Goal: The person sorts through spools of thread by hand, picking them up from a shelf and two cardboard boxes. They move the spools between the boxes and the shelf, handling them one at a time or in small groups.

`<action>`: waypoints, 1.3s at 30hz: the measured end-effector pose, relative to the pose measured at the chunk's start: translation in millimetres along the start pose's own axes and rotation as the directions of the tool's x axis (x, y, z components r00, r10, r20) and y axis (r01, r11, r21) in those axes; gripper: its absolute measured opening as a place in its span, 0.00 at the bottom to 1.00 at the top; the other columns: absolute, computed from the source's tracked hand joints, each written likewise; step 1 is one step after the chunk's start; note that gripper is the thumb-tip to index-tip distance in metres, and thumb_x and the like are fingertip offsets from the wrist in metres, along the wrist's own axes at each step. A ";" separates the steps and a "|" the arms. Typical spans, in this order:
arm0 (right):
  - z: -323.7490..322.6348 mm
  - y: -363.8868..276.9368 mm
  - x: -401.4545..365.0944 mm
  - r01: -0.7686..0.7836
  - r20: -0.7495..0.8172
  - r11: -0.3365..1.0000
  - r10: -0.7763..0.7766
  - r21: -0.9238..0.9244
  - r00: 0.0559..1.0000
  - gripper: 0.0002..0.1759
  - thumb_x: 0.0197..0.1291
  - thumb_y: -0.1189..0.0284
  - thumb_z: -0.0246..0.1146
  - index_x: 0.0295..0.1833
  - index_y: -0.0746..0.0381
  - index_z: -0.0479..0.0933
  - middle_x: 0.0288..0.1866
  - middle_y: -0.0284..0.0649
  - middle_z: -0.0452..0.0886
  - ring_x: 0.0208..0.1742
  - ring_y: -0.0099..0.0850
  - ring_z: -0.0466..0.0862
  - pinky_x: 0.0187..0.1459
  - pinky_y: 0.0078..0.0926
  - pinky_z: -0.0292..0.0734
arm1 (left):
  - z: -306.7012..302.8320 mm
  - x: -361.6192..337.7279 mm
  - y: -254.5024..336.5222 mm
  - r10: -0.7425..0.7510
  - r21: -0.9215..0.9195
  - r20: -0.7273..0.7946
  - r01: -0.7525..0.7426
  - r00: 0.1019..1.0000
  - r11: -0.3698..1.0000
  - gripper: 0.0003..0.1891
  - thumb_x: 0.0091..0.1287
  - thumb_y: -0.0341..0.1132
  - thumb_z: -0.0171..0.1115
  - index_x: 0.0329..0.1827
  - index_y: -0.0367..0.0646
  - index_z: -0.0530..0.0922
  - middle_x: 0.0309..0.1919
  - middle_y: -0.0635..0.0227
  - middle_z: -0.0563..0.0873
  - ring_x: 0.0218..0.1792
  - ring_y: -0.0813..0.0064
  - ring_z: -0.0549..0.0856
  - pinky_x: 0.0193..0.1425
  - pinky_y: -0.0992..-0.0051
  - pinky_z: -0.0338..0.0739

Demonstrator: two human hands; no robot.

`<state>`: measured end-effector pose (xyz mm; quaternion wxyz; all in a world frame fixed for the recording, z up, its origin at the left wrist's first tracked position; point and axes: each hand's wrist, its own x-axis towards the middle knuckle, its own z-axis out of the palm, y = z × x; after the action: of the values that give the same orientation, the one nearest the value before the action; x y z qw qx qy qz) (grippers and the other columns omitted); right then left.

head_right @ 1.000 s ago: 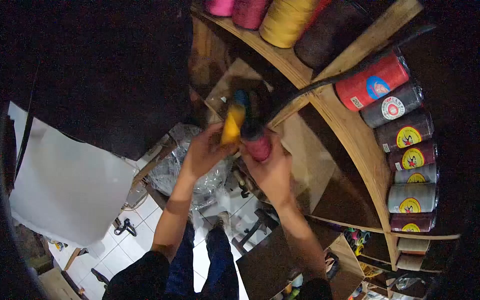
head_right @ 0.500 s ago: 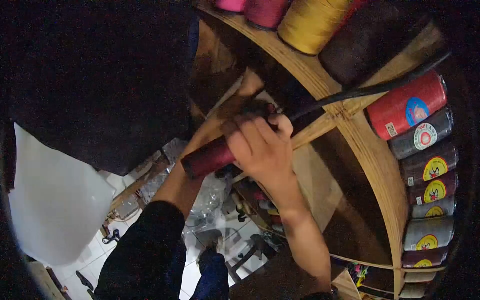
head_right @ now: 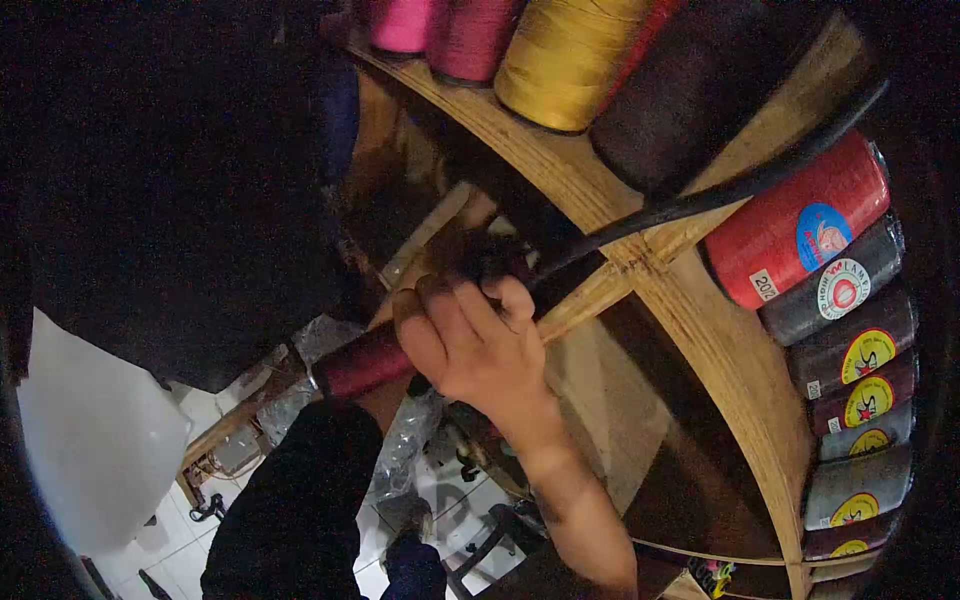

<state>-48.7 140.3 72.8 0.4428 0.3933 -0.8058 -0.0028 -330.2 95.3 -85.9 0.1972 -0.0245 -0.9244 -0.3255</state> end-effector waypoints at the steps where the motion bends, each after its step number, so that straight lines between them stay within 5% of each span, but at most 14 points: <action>1: 1.2 0.9 -0.7 0.009 -0.008 1.000 -0.009 -0.009 1.000 0.11 0.45 0.69 0.59 0.38 0.53 0.75 0.36 0.30 0.77 0.38 0.23 0.76 0.48 0.30 0.61 | -0.7 -1.4 -0.7 -0.005 -0.009 0.001 0.005 1.000 1.000 0.08 0.63 0.28 0.54 0.44 0.37 0.76 0.36 0.58 0.81 0.36 0.64 0.80 0.44 0.68 0.75; 10: 2.6 0.7 -0.8 -0.001 -0.018 0.998 0.000 -0.062 1.000 0.11 0.46 0.71 0.60 0.40 0.54 0.75 0.34 0.30 0.76 0.34 0.24 0.75 0.48 0.29 0.64 | -30.7 -9.4 -5.6 -0.047 -0.319 -0.125 0.005 0.991 0.948 0.08 0.65 0.27 0.51 0.43 0.38 0.77 0.35 0.61 0.81 0.36 0.70 0.80 0.43 0.71 0.76; 14: 9.3 0.5 -4.4 -0.051 -0.135 0.999 0.053 0.020 0.989 0.16 0.47 0.73 0.60 0.45 0.59 0.75 0.33 0.32 0.74 0.34 0.25 0.74 0.47 0.31 0.65 | -98.8 -85.0 10.9 -0.081 -0.789 -0.223 -0.132 0.971 0.600 0.09 0.66 0.27 0.50 0.45 0.38 0.77 0.37 0.63 0.81 0.39 0.72 0.80 0.46 0.72 0.76; 18: 15.0 4.2 -2.5 -0.054 -0.212 0.998 0.049 -0.018 0.976 0.22 0.48 0.74 0.59 0.51 0.65 0.73 0.32 0.35 0.73 0.34 0.26 0.74 0.45 0.31 0.65 | -195.9 -236.3 45.0 -0.215 -0.972 -0.208 -0.176 0.954 0.157 0.12 0.66 0.30 0.54 0.50 0.38 0.75 0.46 0.65 0.81 0.49 0.71 0.79 0.53 0.74 0.73; 21: 5.3 -0.1 -0.3 -0.094 -0.069 0.994 0.091 -0.052 0.994 0.24 0.48 0.73 0.58 0.54 0.64 0.72 0.32 0.34 0.73 0.32 0.26 0.73 0.45 0.30 0.64 | -210.0 -263.2 62.4 -0.086 -0.836 -0.473 -0.416 0.877 0.359 0.15 0.61 0.29 0.60 0.51 0.36 0.75 0.46 0.63 0.81 0.47 0.73 0.80 0.51 0.74 0.73; 22: 7.0 0.4 -3.7 -0.077 -0.042 0.993 0.074 -0.093 0.996 0.25 0.50 0.71 0.57 0.57 0.63 0.71 0.36 0.34 0.74 0.36 0.26 0.74 0.46 0.30 0.64 | -211.1 -260.7 49.8 0.018 -0.754 -0.418 -0.358 0.908 0.551 0.17 0.58 0.28 0.65 0.50 0.37 0.75 0.44 0.62 0.81 0.44 0.76 0.80 0.48 0.75 0.73; 25: 5.5 -3.1 7.6 -0.134 -0.069 0.983 0.126 -0.122 0.990 0.24 0.52 0.71 0.56 0.58 0.61 0.71 0.40 0.33 0.75 0.41 0.25 0.75 0.47 0.29 0.64 | -226.2 -235.7 55.9 -0.136 -0.828 -0.214 -0.105 0.967 0.551 0.14 0.58 0.28 0.65 0.47 0.38 0.75 0.38 0.64 0.82 0.39 0.78 0.79 0.45 0.75 0.73; 27: 5.6 -2.3 10.2 -0.129 -0.103 0.990 0.123 -0.059 0.987 0.25 0.52 0.70 0.58 0.58 0.60 0.70 0.44 0.33 0.75 0.45 0.25 0.75 0.49 0.31 0.64 | -217.6 -205.4 57.4 -0.196 -0.872 -0.281 -0.164 0.940 0.460 0.11 0.59 0.30 0.64 0.44 0.38 0.75 0.33 0.65 0.83 0.35 0.81 0.80 0.41 0.75 0.74; 28: 3.0 -1.4 9.0 -0.112 -0.118 0.994 0.110 -0.007 0.987 0.24 0.51 0.70 0.59 0.57 0.60 0.71 0.44 0.33 0.76 0.45 0.25 0.75 0.49 0.32 0.65 | -202.8 -186.6 50.4 -0.230 -0.952 -0.212 -0.147 0.950 0.270 0.12 0.59 0.32 0.65 0.42 0.36 0.74 0.31 0.64 0.83 0.33 0.79 0.80 0.39 0.75 0.74; 30: -0.6 -0.6 2.3 -0.030 -0.063 0.999 0.032 0.035 0.997 0.22 0.49 0.69 0.60 0.53 0.59 0.73 0.42 0.32 0.76 0.43 0.26 0.76 0.49 0.34 0.66 | -166.4 -138.9 33.4 -0.232 -0.935 -0.175 -0.087 0.957 0.344 0.16 0.57 0.37 0.65 0.40 0.34 0.73 0.29 0.61 0.83 0.31 0.75 0.81 0.36 0.75 0.75; 31: -2.0 0.4 -4.1 0.033 0.010 0.999 -0.033 0.026 0.999 0.20 0.49 0.69 0.61 0.51 0.59 0.74 0.41 0.32 0.76 0.43 0.26 0.76 0.48 0.35 0.66 | -150.9 -111.9 28.9 -0.205 -0.805 -0.204 -0.044 0.957 0.592 0.17 0.56 0.39 0.65 0.39 0.34 0.73 0.29 0.59 0.83 0.31 0.72 0.82 0.35 0.75 0.75; 33: -2.0 4.5 -6.9 0.099 0.055 0.995 -0.100 0.019 0.994 0.17 0.48 0.69 0.61 0.46 0.59 0.75 0.38 0.32 0.76 0.41 0.26 0.76 0.48 0.36 0.67 | -122.1 -63.9 26.9 -0.207 -0.656 -0.212 0.018 0.955 0.754 0.20 0.56 0.44 0.63 0.39 0.34 0.73 0.30 0.57 0.84 0.32 0.62 0.83 0.36 0.71 0.76; 35: 1.2 3.7 -5.1 0.098 0.012 0.995 -0.098 0.034 0.995 0.14 0.47 0.69 0.61 0.42 0.59 0.76 0.35 0.31 0.75 0.39 0.27 0.76 0.47 0.36 0.68 | -96.8 -24.9 20.1 -0.097 -0.434 -0.174 0.012 0.980 0.901 0.20 0.57 0.42 0.60 0.43 0.33 0.73 0.35 0.53 0.83 0.37 0.59 0.83 0.41 0.68 0.76; 39: 8.5 4.6 -8.8 0.124 -0.011 0.992 -0.124 0.011 0.992 0.11 0.44 0.70 0.61 0.36 0.58 0.75 0.28 0.31 0.72 0.34 0.26 0.74 0.46 0.35 0.67 | -48.8 24.8 6.4 0.430 -0.036 -0.280 -0.457 0.858 0.889 0.21 0.60 0.40 0.54 0.51 0.32 0.73 0.43 0.45 0.81 0.46 0.55 0.82 0.50 0.64 0.75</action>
<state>-55.0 146.2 63.0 0.4436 0.4452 -0.7774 -0.0237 -334.9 68.4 -37.9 0.3869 -0.2030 -0.8415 -0.3178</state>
